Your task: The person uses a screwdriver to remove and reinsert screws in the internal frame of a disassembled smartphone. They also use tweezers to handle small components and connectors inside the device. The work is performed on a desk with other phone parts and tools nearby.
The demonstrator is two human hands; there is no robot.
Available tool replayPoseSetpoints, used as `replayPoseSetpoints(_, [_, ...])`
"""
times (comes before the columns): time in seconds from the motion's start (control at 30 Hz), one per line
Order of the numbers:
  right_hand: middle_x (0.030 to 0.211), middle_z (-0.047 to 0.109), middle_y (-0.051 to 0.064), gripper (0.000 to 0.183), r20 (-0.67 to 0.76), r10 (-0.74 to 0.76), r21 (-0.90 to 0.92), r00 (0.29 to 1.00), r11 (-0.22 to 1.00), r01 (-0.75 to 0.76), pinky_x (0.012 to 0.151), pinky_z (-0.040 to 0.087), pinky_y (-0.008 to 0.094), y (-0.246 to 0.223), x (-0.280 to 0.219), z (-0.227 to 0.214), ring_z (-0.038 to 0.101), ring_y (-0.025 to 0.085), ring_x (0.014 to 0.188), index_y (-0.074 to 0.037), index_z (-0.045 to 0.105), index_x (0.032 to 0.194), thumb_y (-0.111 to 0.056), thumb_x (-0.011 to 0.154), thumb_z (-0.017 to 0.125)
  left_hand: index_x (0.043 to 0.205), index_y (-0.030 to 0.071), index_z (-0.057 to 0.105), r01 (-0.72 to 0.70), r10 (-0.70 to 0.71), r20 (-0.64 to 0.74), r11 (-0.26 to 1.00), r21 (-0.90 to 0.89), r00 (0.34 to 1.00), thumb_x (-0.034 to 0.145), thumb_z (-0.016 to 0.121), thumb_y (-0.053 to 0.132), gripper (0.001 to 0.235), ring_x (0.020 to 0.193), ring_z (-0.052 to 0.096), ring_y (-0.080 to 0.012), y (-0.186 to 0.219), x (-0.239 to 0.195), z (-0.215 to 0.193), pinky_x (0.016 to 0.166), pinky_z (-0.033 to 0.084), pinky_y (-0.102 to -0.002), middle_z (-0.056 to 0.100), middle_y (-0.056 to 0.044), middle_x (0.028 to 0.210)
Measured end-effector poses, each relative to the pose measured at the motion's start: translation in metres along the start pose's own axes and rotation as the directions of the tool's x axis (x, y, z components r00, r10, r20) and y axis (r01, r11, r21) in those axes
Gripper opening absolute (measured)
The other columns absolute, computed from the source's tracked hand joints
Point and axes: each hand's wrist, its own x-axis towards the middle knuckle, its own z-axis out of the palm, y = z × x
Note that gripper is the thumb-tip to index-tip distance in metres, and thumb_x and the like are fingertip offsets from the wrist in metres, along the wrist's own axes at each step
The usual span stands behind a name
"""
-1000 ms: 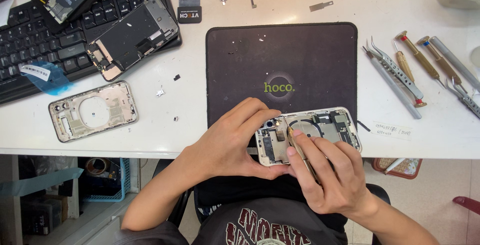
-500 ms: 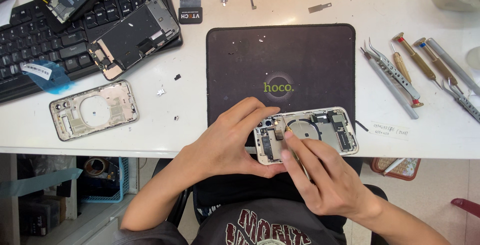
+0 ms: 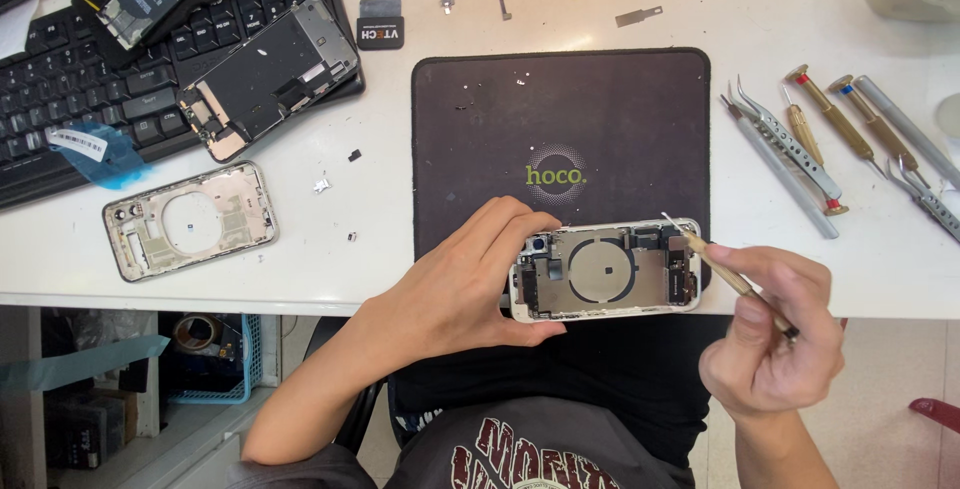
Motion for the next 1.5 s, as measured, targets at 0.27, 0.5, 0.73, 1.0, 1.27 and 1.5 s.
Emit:
replayPoseSetpoints(0.27, [0.115,0.066,0.028,0.026,0.005,0.012,0.087,1.000,0.996,-0.012,0.080,0.063,0.028,-0.004,0.007,0.006,0.073,0.027,0.100,0.000,0.043,0.141,-0.007,0.116,0.046,0.131,-0.005,0.052,-0.007,0.007,0.013,1.000,0.001,1.000,0.070,0.093,0.035,0.083,0.110,0.061,-0.0310,-0.001,-0.001,0.001,0.093,0.055,-0.039,0.056,-0.016,0.117])
replayPoseSetpoints(0.5, [0.118,0.064,0.028,0.026,0.025,0.003,0.130,1.000,0.992,-0.006,0.090,0.066,0.033,-0.004,0.004,0.008,0.072,0.028,0.104,-0.001,0.040,0.143,-0.006,0.118,0.044,0.130,-0.005,0.053,-0.022,0.022,0.016,1.000,0.022,1.000,0.069,0.093,0.041,0.086,0.108,0.061,-0.0307,-0.002,-0.001,0.002,0.093,0.055,-0.040,0.057,-0.016,0.115])
replayPoseSetpoints(0.73, [0.107,0.071,0.027,0.027,-0.022,0.022,0.142,1.000,0.990,-0.018,0.060,0.052,0.020,0.013,-0.010,0.007,0.068,0.015,0.070,0.004,0.044,0.130,-0.001,0.103,0.045,0.130,-0.006,0.055,-0.033,0.033,0.006,0.999,0.022,0.999,0.069,0.093,0.042,0.086,0.110,0.062,-0.0312,-0.005,-0.003,0.004,0.092,0.056,-0.038,0.058,-0.016,0.116])
replayPoseSetpoints(1.0, [0.126,0.057,0.034,0.031,0.313,-0.538,0.110,0.783,0.839,0.533,0.081,0.065,0.044,-0.021,0.003,0.016,0.066,0.039,0.106,0.004,0.040,0.128,0.000,0.100,0.054,0.128,-0.009,0.055,-0.107,0.108,-0.060,0.994,0.014,0.992,0.073,0.092,0.046,0.086,0.107,0.062,-0.0313,-0.006,-0.004,0.002,0.090,0.056,-0.039,0.059,-0.017,0.116])
replayPoseSetpoints(1.27, [0.123,0.058,0.035,0.034,0.343,-0.533,0.133,0.774,0.843,0.521,0.083,0.064,0.049,-0.042,0.029,0.033,0.067,0.043,0.106,0.005,0.041,0.128,0.000,0.098,0.058,0.119,-0.010,0.064,-0.151,0.165,-0.188,0.985,0.087,0.968,0.072,0.093,0.049,0.082,0.095,0.069,-0.0305,-0.006,-0.005,0.008,0.084,0.059,-0.037,0.067,-0.017,0.107])
replayPoseSetpoints(1.5, [0.120,0.061,0.032,0.033,0.318,-0.445,0.173,0.837,0.896,0.410,0.081,0.064,0.048,-0.035,0.025,0.026,0.071,0.043,0.101,0.004,0.041,0.124,0.008,0.096,0.057,0.115,-0.012,0.065,-0.183,0.204,-0.230,0.977,0.113,0.951,0.071,0.092,0.059,0.088,0.088,0.070,-0.0288,-0.007,-0.007,0.010,0.078,0.060,-0.034,0.069,-0.016,0.100])
